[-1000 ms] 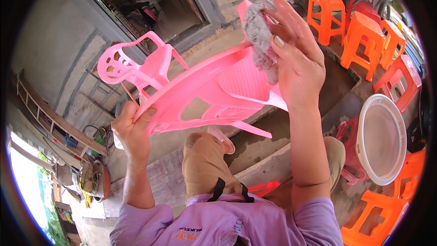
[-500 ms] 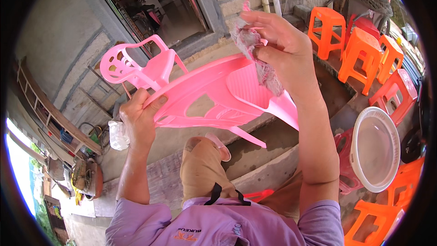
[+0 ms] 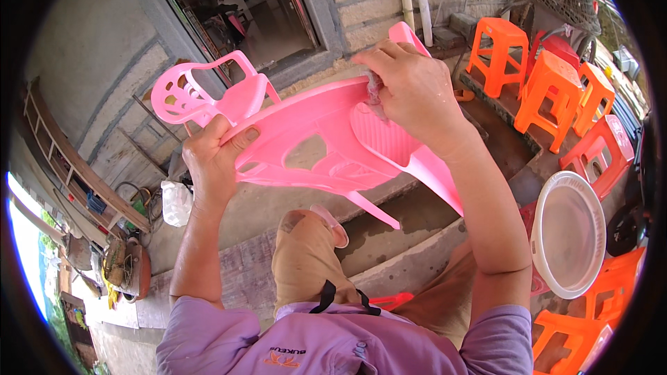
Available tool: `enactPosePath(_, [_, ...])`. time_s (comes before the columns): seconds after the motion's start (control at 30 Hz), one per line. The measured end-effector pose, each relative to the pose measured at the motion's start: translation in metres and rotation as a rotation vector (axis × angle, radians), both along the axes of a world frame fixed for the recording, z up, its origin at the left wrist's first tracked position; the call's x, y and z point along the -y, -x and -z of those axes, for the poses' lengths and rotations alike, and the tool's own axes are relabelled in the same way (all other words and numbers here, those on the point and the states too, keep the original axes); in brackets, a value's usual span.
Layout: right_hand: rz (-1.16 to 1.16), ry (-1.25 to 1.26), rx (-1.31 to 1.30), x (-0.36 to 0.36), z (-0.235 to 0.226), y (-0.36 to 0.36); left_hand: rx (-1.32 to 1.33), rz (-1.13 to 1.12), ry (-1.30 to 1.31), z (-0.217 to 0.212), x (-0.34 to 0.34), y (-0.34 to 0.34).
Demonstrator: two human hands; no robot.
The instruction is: The person wipes a pink plastic chair with a cloth, dipping the cloth into a basin of water and cleaning the seat, backrest, and legs while turning the chair.
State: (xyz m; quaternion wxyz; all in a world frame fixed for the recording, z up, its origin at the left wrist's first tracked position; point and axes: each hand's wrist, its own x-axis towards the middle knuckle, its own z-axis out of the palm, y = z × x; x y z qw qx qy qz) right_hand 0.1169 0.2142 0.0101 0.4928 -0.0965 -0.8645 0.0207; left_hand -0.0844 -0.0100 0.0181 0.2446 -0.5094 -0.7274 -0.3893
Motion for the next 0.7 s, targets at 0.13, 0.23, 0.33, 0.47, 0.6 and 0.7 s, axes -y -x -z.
enactPosePath(0.13, [0.111,-0.316,-0.053,-0.015,0.006,0.003,0.123,0.075,-0.033,-0.007,-0.007,-0.007])
enactPosePath(0.23, [-0.218,-0.139,-0.163,-0.022,0.024,0.023,0.188,0.126,-0.024,-0.008,-0.005,0.002])
enactPosePath(0.33, [-0.225,-0.121,-0.206,-0.033,0.037,0.028,0.182,0.152,0.002,-0.007,0.0,0.016])
enactPosePath(0.47, [-0.211,-0.059,-0.142,-0.081,0.063,0.023,0.094,0.151,0.045,-0.005,0.001,0.039])
enactPosePath(0.6, [-0.145,-0.08,-0.132,-0.106,0.069,0.03,0.08,0.147,0.053,-0.011,0.001,0.049])
enactPosePath(0.7, [-0.117,-0.047,-0.153,-0.111,0.072,0.044,0.101,0.118,0.122,-0.014,0.002,0.064])
